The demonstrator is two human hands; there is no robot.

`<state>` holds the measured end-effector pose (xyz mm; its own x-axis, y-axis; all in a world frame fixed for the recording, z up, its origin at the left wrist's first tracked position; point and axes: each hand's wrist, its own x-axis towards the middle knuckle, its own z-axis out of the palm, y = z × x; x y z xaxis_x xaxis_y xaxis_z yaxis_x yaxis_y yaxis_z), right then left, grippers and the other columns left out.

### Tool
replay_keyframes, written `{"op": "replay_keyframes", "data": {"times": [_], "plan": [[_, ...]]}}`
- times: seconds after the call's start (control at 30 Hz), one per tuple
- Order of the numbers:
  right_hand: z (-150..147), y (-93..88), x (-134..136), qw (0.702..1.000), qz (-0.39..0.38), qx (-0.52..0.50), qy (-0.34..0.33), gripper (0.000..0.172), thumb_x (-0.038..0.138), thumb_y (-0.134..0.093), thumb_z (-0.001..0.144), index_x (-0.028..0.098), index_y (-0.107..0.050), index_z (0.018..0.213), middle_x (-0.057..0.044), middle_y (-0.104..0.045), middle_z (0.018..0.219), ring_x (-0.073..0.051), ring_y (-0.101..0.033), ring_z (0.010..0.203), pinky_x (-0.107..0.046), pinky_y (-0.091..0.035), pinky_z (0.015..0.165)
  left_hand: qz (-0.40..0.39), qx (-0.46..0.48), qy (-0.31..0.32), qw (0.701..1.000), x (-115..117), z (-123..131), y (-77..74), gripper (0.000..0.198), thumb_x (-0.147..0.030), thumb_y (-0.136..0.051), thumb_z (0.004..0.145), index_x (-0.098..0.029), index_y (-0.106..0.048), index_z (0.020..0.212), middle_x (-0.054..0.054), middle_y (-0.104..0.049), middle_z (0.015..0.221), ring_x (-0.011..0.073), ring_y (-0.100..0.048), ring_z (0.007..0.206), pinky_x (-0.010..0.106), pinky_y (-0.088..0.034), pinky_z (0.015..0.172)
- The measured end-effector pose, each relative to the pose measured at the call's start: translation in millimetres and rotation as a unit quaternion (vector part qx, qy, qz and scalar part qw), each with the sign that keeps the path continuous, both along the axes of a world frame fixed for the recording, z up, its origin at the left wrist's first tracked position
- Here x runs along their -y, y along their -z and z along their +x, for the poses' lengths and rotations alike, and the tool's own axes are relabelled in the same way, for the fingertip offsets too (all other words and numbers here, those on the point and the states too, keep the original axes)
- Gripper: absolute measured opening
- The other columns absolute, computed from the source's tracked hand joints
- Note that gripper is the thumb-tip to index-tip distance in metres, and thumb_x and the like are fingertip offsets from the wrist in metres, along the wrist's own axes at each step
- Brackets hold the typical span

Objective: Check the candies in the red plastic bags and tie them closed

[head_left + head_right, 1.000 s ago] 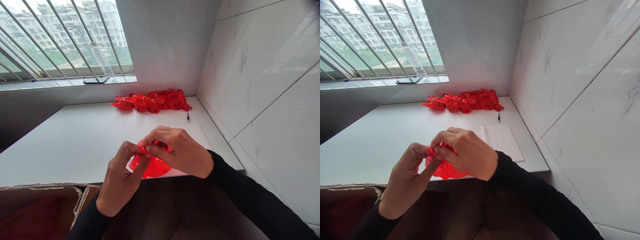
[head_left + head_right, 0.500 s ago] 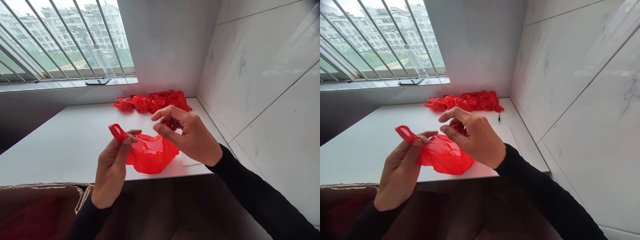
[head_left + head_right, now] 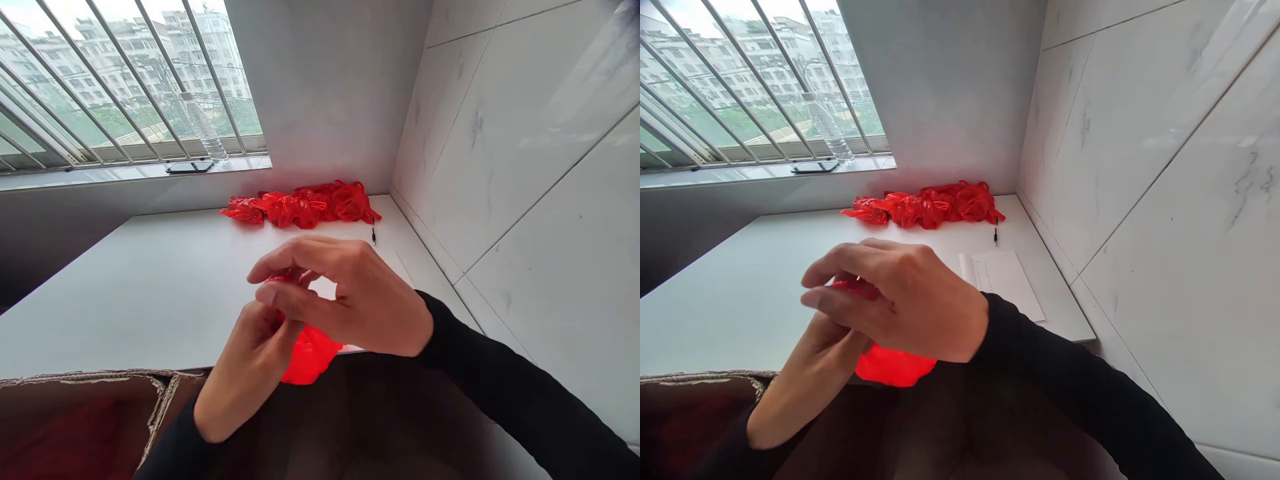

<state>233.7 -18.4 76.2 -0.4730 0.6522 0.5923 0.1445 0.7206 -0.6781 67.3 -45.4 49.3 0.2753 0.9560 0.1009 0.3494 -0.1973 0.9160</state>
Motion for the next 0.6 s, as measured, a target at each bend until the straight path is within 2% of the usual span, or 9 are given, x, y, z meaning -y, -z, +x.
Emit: {"op": "replay_keyframes", "data": {"times": [0.07,0.13,0.23,0.33,0.4,0.47,0.53,0.6], "plan": [[2,2.9,-3,0.999,0.030,0.018,0.031,0.022,0.017,-0.048,0.103,0.024,-0.066,0.114,-0.002,-0.069,0.121,-0.015,-0.063,0.117,-0.031,-0.051,0.103,-0.019,0.038,-0.001,0.999,-4,-1,-0.4,0.045,-0.050,-0.054,0.095,-0.022,-0.048,0.061,-0.004,-0.034,0.054,0.0108,-0.029,0.046,0.024,-0.033,0.041],[5,8.0,-9,0.997,0.042,0.046,0.051,0.029,0.011,-0.048,0.100,0.023,-0.065,0.121,-0.005,-0.066,0.128,-0.018,-0.057,0.126,-0.037,-0.047,0.108,-0.040,0.060,0.005,0.997,-7,-4,-0.2,0.048,-0.051,-0.055,0.095,-0.021,-0.044,0.059,-0.005,-0.029,0.053,0.0097,-0.023,0.046,0.024,-0.029,0.041],[10,16.2,-18,0.998,0.019,0.064,0.019,0.023,0.010,-0.053,0.097,0.019,-0.067,0.114,-0.005,-0.072,0.112,-0.018,-0.064,0.109,-0.036,-0.051,0.098,-0.068,0.057,0.012,0.996,-9,-12,2.9,0.049,-0.053,-0.057,0.094,-0.021,-0.045,0.059,-0.003,-0.035,0.055,0.0105,-0.030,0.049,0.025,-0.032,0.044],[13,20.9,-19,0.999,-0.018,0.032,0.026,0.016,0.012,-0.055,0.097,0.018,-0.069,0.102,-0.002,-0.073,0.099,-0.014,-0.065,0.092,-0.031,-0.053,0.086,-0.098,0.071,-0.011,0.993,-11,-19,8.7,0.046,-0.056,-0.056,0.094,-0.021,-0.057,0.065,0.001,-0.050,0.060,0.0143,-0.046,0.056,0.027,-0.045,0.053],[15,22.1,-15,0.998,-0.032,0.025,0.044,0.016,0.012,-0.056,0.096,0.019,-0.070,0.101,-0.001,-0.073,0.098,-0.014,-0.065,0.091,-0.030,-0.052,0.083,-0.105,0.120,-0.038,0.986,-15,-24,12.1,0.038,-0.053,-0.056,0.095,-0.021,-0.067,0.077,0.004,-0.060,0.070,0.0182,-0.057,0.067,0.030,-0.052,0.063],[17,23.3,-10,0.998,-0.037,0.041,0.034,0.018,0.011,-0.057,0.094,0.020,-0.071,0.099,0.000,-0.072,0.094,-0.014,-0.064,0.089,-0.030,-0.051,0.083,-0.099,0.148,-0.041,0.983,-18,-28,13.9,0.030,-0.049,-0.060,0.094,-0.022,-0.071,0.085,0.006,-0.065,0.080,0.0206,-0.062,0.077,0.031,-0.055,0.069],[18,25.8,-5,0.997,-0.041,0.064,0.012,0.016,0.013,-0.058,0.093,0.021,-0.071,0.096,0.000,-0.071,0.090,-0.015,-0.064,0.088,-0.030,-0.050,0.084,-0.091,0.123,-0.018,0.988,-20,-30,13.9,0.024,-0.045,-0.066,0.090,-0.023,-0.071,0.082,0.005,-0.065,0.081,0.0208,-0.063,0.079,0.030,-0.055,0.068],[17,30.1,-5,0.996,-0.049,0.067,0.011,0.012,0.021,-0.059,0.096,0.021,-0.071,0.099,-0.001,-0.072,0.096,-0.017,-0.064,0.097,-0.033,-0.050,0.089,-0.092,0.080,0.006,0.992,-19,-30,12.5,0.017,-0.040,-0.072,0.086,-0.023,-0.070,0.080,0.003,-0.064,0.076,0.0202,-0.063,0.075,0.029,-0.055,0.065]]}}
